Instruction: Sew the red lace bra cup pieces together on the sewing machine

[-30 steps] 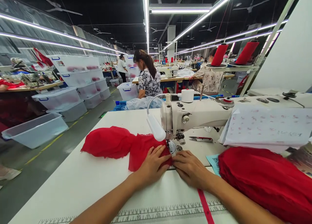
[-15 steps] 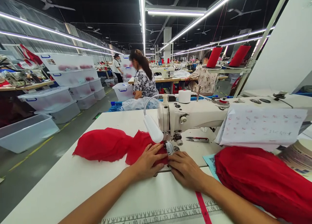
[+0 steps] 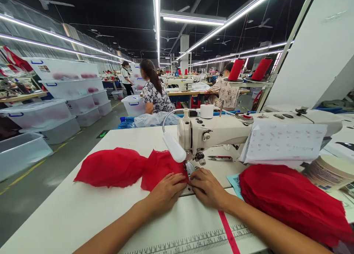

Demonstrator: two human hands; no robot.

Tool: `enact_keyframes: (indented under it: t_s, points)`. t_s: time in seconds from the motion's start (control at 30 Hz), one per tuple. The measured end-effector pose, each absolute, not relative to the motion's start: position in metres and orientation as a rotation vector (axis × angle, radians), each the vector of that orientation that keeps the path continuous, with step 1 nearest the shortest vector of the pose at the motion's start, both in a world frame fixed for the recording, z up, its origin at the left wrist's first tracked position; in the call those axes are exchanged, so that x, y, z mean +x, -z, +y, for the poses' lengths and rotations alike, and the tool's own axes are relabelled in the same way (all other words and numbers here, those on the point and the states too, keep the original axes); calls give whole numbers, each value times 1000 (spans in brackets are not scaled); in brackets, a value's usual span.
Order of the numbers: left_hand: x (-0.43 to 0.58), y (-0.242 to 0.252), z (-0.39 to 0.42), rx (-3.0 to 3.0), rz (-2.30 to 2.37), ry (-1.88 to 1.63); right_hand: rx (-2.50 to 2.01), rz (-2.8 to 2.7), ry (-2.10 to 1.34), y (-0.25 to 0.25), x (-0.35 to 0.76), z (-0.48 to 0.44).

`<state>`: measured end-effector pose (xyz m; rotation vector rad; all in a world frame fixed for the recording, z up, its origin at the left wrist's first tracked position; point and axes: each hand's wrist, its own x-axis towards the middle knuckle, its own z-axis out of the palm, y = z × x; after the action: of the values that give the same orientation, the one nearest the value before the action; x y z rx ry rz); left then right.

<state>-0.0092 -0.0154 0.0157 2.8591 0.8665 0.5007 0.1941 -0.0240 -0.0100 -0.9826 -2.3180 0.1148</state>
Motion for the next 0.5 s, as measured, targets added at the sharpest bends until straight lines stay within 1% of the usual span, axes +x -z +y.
enact_keyframes:
  t_s: [0.27, 0.5]
  points:
    - [-13, -18, 2, 2825, 841, -539, -1018, -2384, 80, 7, 189, -8]
    - [-12, -17, 12, 2794, 926, -533, -1071, -2401, 133, 8, 189, -2]
